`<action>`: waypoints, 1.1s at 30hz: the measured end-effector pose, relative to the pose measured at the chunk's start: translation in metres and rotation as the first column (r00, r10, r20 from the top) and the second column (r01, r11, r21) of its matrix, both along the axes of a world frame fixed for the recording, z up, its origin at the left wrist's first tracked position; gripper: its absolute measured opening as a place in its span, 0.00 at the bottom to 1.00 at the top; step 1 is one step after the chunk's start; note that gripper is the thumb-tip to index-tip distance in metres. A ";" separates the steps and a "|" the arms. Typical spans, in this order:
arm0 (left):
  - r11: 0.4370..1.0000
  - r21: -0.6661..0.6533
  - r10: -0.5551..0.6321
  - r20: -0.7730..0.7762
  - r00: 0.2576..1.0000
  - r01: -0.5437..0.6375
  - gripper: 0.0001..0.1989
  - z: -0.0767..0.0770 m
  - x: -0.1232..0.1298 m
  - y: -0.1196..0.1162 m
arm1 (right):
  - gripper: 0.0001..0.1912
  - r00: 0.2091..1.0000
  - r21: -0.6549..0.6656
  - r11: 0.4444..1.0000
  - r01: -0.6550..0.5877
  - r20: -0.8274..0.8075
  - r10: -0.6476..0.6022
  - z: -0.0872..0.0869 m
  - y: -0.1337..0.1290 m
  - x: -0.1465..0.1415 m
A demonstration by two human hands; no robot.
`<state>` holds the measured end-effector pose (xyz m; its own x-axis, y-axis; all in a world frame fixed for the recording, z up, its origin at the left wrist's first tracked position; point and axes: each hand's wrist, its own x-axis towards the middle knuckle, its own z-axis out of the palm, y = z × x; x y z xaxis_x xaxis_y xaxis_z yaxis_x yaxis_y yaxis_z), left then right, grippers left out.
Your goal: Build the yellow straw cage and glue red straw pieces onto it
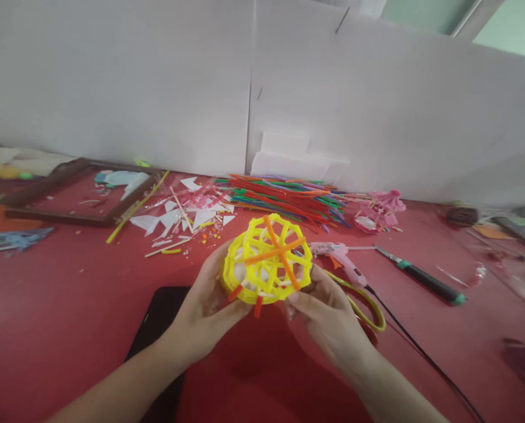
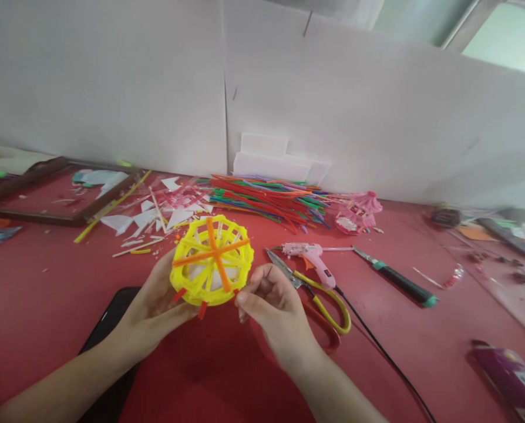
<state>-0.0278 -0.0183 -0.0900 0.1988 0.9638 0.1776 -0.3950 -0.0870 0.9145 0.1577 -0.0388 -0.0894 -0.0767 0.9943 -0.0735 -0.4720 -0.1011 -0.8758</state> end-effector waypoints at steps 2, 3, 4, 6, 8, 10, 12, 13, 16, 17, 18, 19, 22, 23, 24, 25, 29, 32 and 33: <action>1.000 0.004 -0.010 0.009 1.000 0.010 0.32 0.000 0.000 0.000 | 0.14 1.000 -0.004 1.000 0.001 -0.022 -0.002 0.002 0.000 -0.001; 1.000 0.002 -0.016 0.011 1.000 0.016 0.33 0.001 0.001 0.000 | 0.14 1.000 -0.006 1.000 0.001 -0.030 -0.002 0.002 0.000 -0.001; 1.000 0.000 -0.019 0.013 1.000 0.019 0.33 0.002 0.001 0.000 | 0.14 0.999 -0.008 1.000 -0.002 -0.035 0.002 0.003 -0.001 -0.001; 1.000 -0.008 -0.030 0.008 1.000 0.030 0.32 0.004 0.001 -0.001 | 0.15 0.999 -0.010 1.000 -0.012 -0.034 0.011 0.003 0.000 -0.002; 0.999 -0.010 -0.044 -0.003 0.999 0.044 0.31 0.007 0.000 -0.002 | 0.15 1.000 -0.015 1.000 -0.010 -0.029 0.010 0.002 0.000 -0.002; 0.998 -0.008 -0.061 -0.009 0.998 0.061 0.31 0.008 0.000 -0.002 | 0.15 1.000 -0.022 1.000 -0.002 -0.025 0.002 0.001 -0.001 -0.002; 0.997 -0.006 -0.071 -0.012 0.997 0.071 0.31 0.008 0.000 -0.002 | 0.15 1.000 -0.028 1.000 0.004 -0.030 -0.005 0.000 0.000 -0.003; 0.997 -0.005 -0.075 -0.012 0.997 0.075 0.31 0.007 0.000 -0.002 | 0.15 0.999 -0.029 1.000 0.004 -0.034 -0.005 0.001 0.000 -0.003; 0.998 -0.023 -0.059 -0.002 0.998 0.059 0.32 0.002 0.000 -0.002 | 0.16 1.000 -0.030 1.000 -0.006 -0.022 0.005 0.004 0.000 -0.002; 0.998 -0.041 -0.044 0.003 0.999 0.045 0.32 0.000 0.000 -0.001 | 0.16 1.000 -0.026 1.000 -0.009 -0.015 0.009 0.006 0.000 -0.001; 0.998 -0.065 -0.027 0.010 1.000 0.027 0.33 -0.001 -0.001 -0.001 | 0.16 1.000 -0.020 1.000 -0.011 -0.010 0.011 0.007 0.000 0.000; 0.996 -0.092 -0.013 0.018 1.000 0.015 0.33 -0.002 -0.001 -0.001 | 0.16 1.000 -0.010 1.000 -0.007 -0.005 0.007 0.009 0.000 0.002; 0.986 -0.168 -0.014 0.039 0.999 0.020 0.35 0.000 -0.004 0.001 | 0.13 0.996 0.029 0.998 0.064 0.057 -0.065 0.011 0.001 0.006; 0.982 -0.187 -0.025 0.044 0.999 0.033 0.35 0.001 -0.004 0.001 | 0.12 0.988 0.046 0.993 0.104 0.106 -0.109 0.011 0.001 0.007; 0.978 -0.204 -0.041 0.048 0.998 0.050 0.35 0.003 -0.005 0.002 | 0.11 0.975 0.066 0.987 0.144 0.163 -0.153 0.010 0.001 0.008; 0.974 -0.217 -0.059 0.056 0.997 0.070 0.34 0.004 -0.005 0.002 | 0.10 0.957 0.089 0.980 0.176 0.219 -0.191 0.009 0.001 0.008; 0.951 -0.240 -0.175 0.101 0.979 0.194 0.32 0.002 -0.006 0.001 | 0.11 0.932 0.174 0.977 0.125 0.317 -0.176 0.003 0.000 0.005; 0.950 -0.238 -0.188 0.083 0.979 0.203 0.33 -0.006 -0.008 -0.001 | 0.10 0.928 0.185 0.981 0.052 0.354 -0.116 0.000 -0.001 0.004; 0.951 -0.241 -0.182 0.079 0.980 0.196 0.32 -0.008 -0.008 -0.002 | 0.09 0.916 0.184 0.982 0.049 0.384 -0.118 -0.001 -0.002 0.004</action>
<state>-0.0362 -0.0199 -0.0979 0.3781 0.9247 -0.0443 -0.4332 0.2189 0.8743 0.1619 -0.0408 -0.0904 0.0082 0.9962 0.0866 -0.0880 0.0870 -0.9923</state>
